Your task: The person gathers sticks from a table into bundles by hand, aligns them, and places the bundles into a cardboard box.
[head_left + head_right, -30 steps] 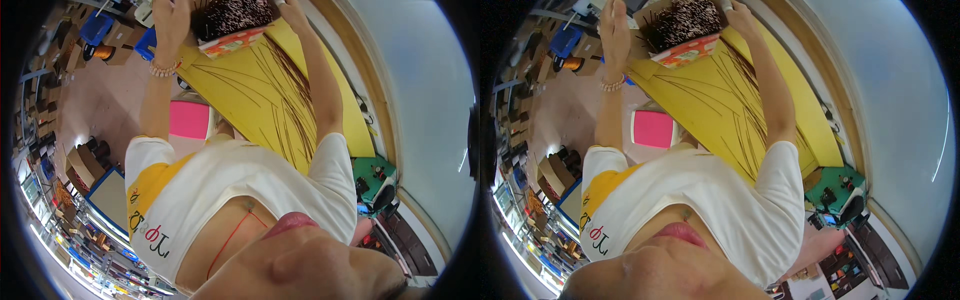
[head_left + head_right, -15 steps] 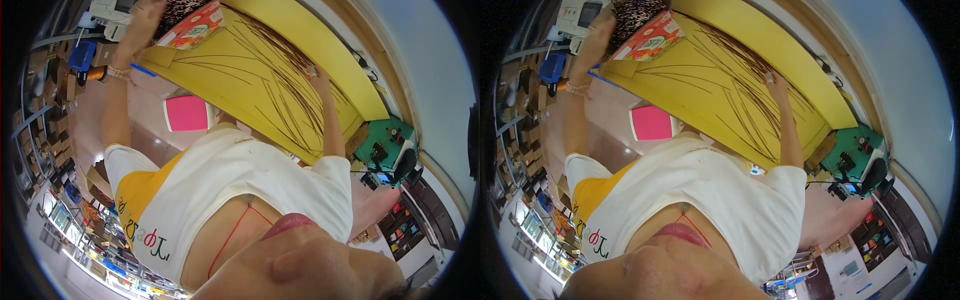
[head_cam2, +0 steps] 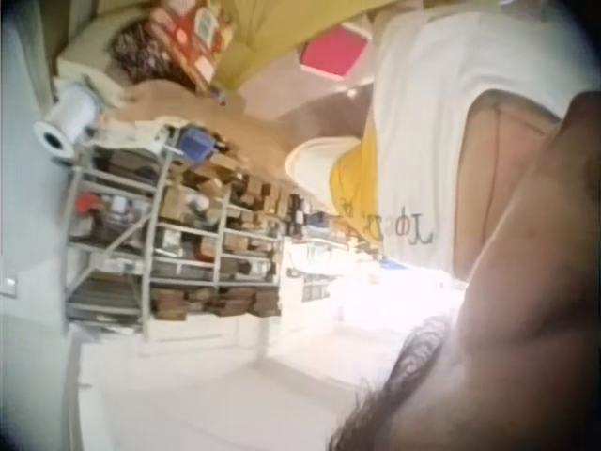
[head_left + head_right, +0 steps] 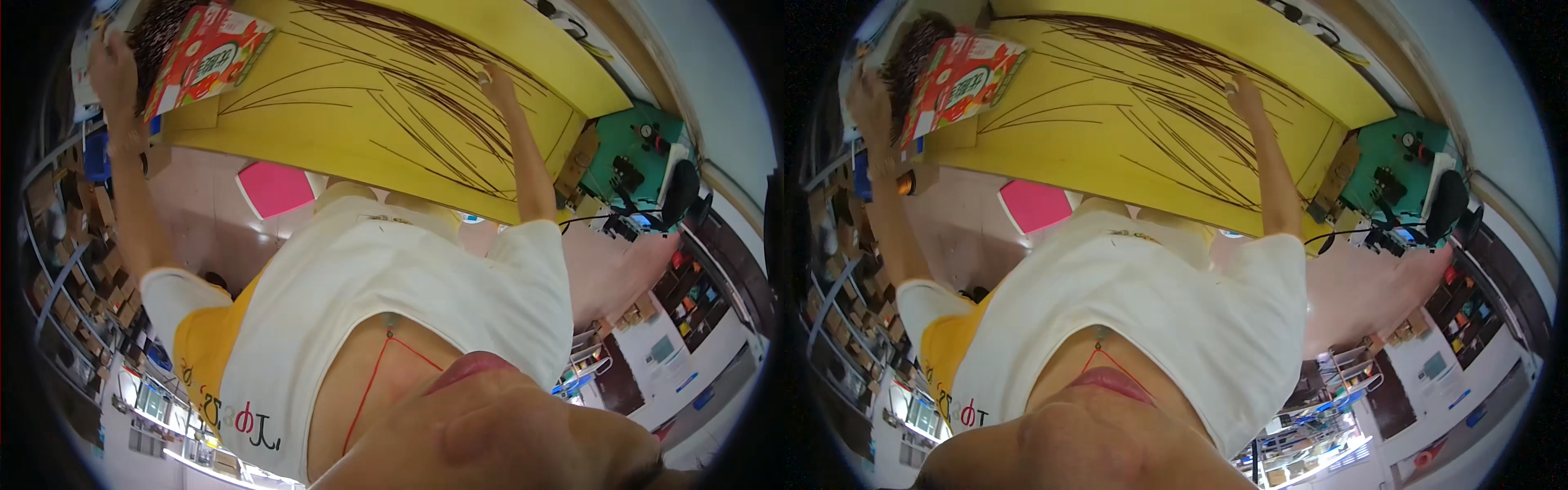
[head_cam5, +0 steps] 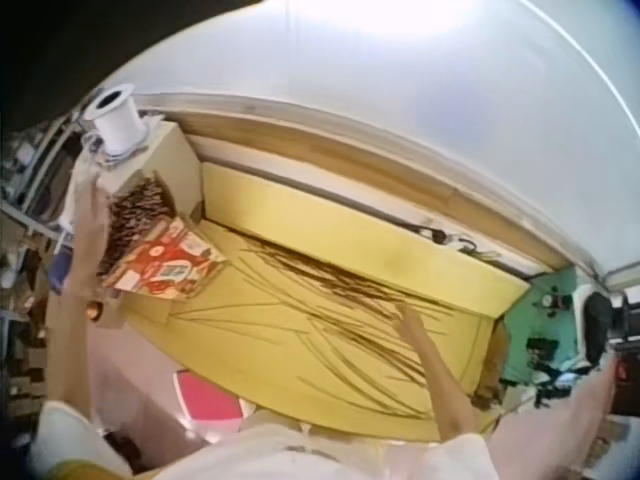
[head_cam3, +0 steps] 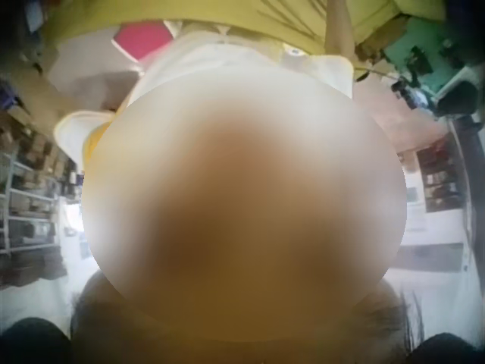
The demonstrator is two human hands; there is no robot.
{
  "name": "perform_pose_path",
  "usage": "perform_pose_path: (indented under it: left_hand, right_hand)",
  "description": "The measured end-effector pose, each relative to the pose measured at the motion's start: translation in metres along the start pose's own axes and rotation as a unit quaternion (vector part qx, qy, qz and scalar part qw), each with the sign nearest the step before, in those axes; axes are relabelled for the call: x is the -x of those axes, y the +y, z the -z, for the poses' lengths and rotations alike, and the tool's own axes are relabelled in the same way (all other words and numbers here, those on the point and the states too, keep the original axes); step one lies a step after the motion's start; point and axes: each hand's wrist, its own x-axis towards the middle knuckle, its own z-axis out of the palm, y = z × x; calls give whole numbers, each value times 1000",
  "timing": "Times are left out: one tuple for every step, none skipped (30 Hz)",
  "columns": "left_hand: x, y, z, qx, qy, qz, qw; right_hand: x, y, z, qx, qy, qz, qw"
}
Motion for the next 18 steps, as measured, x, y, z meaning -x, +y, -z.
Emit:
perform_pose_path:
  left_hand:
    - [13,51,19,75,23,43,996]
    - [34,90,24,145,48,87,984]
    - [70,108,10,253,41,80,963]
    - [112,126,-21,304,-46,103,946]
    - [140,181,-30,453,-75,110,882]
    - [162,186,-51,247,-169,8,954]
    - [200,169,-84,268,-303,77,911]
    - [225,157,-111,194,-367,84,906]
    - [240,145,-134,118,-426,90,892]
    - [256,133,-150,114,-426,102,892]
    - [267,124,-166,12,-434,61,899]
    - [274,116,-176,-90,-437,20,895]
    - [283,107,-183,-95,-435,26,895]
    - [288,100,-190,-106,-454,23,884]
    - [294,92,-196,-117,-474,21,872]
    - [299,83,-202,-119,-474,24,872]
    - [303,75,-209,-126,-470,-9,873]
    - [309,66,-214,-135,-467,-42,873]
  right_hand:
    - [-11,6,-7,32,48,67,996]
    - [-20,8,-14,64,95,137,984]
    - [-31,0,-20,58,93,147,983]
    - [-39,-2,-22,101,92,143,980]
    - [-49,-8,-23,137,87,147,976]
    - [-61,-15,-23,133,89,151,976]
    - [-71,-29,-26,140,70,156,975]
    - [-78,-36,-29,152,52,153,975]
    - [-84,-45,-31,149,50,161,974]
    - [-86,-56,-34,131,36,158,978]
    - [-85,-62,-39,110,28,151,982]
    - [-84,-64,-43,110,27,158,981]
    - [-83,-66,-48,96,38,187,977]
    - [-84,-65,-52,83,51,212,972]
    - [-86,-64,-54,82,49,216,972]
    - [-88,-62,-53,83,53,215,972]
    - [-91,-58,-51,84,58,211,972]
    - [-94,-58,-48,83,56,212,972]
